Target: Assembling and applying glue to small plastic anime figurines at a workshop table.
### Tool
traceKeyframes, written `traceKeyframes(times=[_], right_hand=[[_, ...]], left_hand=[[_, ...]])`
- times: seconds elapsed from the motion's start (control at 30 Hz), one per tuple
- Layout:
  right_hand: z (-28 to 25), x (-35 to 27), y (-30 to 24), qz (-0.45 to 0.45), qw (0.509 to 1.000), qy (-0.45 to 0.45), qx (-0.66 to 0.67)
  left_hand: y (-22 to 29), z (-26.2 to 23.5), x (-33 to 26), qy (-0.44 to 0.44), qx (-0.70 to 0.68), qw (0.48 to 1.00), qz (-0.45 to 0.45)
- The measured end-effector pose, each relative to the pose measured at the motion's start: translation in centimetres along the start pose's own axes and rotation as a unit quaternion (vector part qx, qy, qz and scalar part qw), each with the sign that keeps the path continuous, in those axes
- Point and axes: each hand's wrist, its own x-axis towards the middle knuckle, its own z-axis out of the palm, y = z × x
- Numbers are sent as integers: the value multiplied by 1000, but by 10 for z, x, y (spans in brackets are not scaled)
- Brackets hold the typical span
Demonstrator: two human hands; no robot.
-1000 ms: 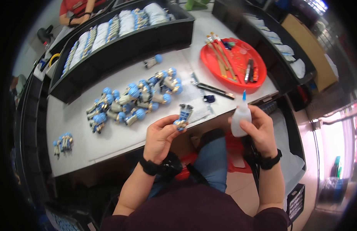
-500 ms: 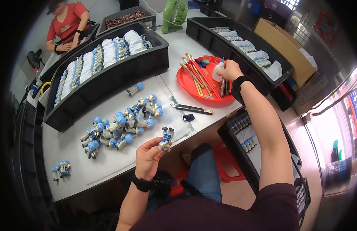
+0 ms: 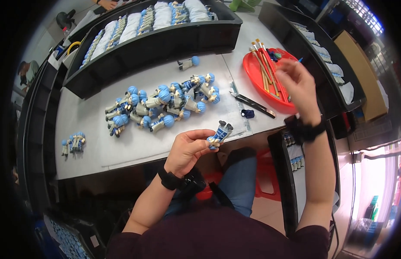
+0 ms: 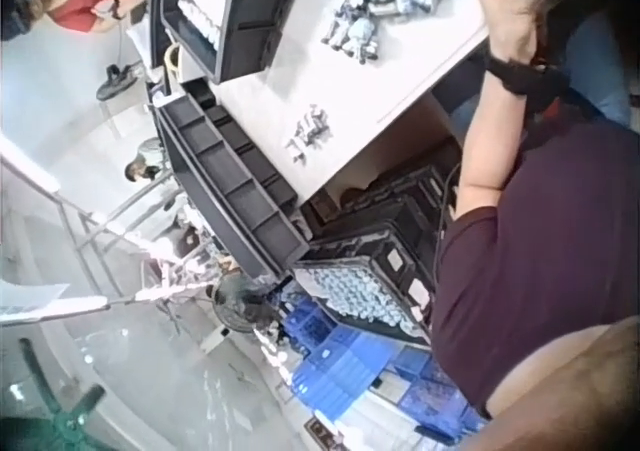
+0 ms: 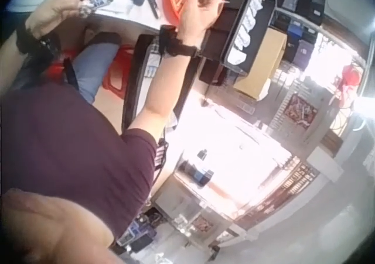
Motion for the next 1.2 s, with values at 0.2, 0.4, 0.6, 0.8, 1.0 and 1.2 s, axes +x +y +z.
traceKeyframes(times=[0.2,0.4,0.6,0.8,1.0,1.2], right_hand=[[75,-108,-31,68,961,-240,124],[84,-126,-14,51,966,-168,188],[93,-143,0,63,961,-92,253],[108,-159,3,71,943,-21,324],[119,-166,4,88,932,4,352],[122,-167,6,92,926,0,365]], left_hand=[[-2,0,-4,-17,15,999,-30],[-1,-2,-3,-54,39,997,-36],[0,0,-5,-22,-7,999,-42],[-5,-1,-4,-53,5,999,5],[-8,0,1,-46,6,999,29],[-7,1,1,-44,14,999,25]])
